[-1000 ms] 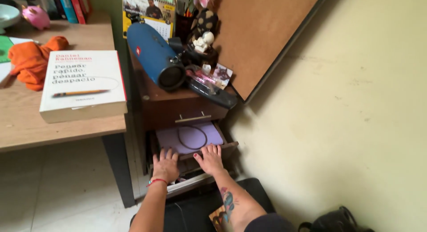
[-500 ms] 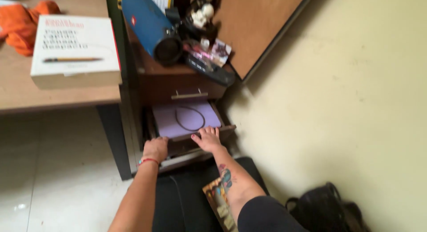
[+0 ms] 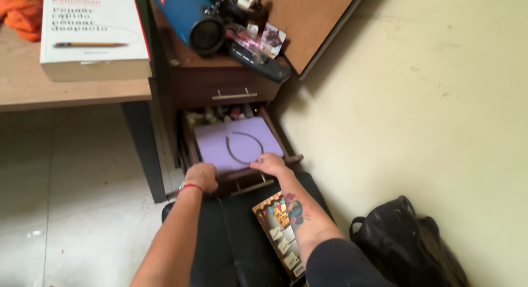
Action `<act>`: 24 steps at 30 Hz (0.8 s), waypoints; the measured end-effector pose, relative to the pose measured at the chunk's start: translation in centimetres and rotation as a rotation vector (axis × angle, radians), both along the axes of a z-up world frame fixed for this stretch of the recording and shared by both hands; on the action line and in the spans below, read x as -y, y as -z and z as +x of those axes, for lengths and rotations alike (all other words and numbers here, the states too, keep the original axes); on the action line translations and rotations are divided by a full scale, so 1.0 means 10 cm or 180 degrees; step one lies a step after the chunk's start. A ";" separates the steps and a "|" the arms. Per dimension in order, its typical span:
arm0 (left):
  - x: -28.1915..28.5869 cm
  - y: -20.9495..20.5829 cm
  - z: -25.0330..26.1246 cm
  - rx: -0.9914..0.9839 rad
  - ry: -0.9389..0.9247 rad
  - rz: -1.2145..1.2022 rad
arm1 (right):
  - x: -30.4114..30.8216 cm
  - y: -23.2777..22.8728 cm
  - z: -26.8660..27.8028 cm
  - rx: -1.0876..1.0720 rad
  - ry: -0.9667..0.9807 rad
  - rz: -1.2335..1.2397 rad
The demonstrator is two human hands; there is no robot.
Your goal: The recorder searches through and organizes items in multiple desk drawers, eventually picking up and checking a stapler.
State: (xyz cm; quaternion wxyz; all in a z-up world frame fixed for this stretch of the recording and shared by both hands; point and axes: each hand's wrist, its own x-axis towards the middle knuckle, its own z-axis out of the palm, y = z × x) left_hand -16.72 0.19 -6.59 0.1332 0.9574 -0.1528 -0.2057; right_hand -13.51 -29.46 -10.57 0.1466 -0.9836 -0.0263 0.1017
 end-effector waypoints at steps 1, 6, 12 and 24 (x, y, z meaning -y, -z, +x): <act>0.00 -0.08 -0.04 0.0015 -0.0002 -0.0003 | 0.01 0.02 -0.03 0.0015 -0.0002 -0.0003; -0.05 -0.38 -0.28 -0.0203 -0.0087 -0.0346 | -0.30 -0.12 -0.20 0.0481 0.0658 0.0149; 0.02 0.33 -0.20 0.0159 -0.1683 -0.1333 | -0.52 -0.07 -0.18 0.0506 0.0718 0.0161; 0.39 0.47 0.02 0.0519 -0.1064 -0.0323 | -0.52 0.08 -0.24 0.1136 0.0874 0.0452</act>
